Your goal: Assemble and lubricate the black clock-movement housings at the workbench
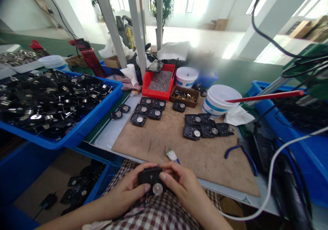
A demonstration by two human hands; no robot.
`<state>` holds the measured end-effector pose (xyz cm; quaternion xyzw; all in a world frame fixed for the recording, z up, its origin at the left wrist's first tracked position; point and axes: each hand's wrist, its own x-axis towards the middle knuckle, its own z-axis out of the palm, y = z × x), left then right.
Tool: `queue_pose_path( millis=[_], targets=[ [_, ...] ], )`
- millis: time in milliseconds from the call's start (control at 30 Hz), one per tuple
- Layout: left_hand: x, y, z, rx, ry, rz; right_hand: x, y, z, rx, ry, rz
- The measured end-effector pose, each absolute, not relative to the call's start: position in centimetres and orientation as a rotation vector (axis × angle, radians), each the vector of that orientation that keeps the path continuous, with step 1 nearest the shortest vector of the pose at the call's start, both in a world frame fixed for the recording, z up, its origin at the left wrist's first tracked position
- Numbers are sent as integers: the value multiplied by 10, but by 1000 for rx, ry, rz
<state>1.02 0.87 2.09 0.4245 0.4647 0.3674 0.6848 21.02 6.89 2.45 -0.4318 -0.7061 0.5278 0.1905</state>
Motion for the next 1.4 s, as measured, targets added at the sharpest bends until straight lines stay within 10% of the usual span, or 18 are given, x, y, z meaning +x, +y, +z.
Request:
queue_pose_path(
  millis=[167, 1400],
  targets=[
    [11, 12, 15, 669, 1062, 886, 211, 90, 2, -1466, -2149, 718],
    [9, 11, 14, 648, 1108, 946, 208, 35, 18, -1001, -2364, 531]
  ],
)
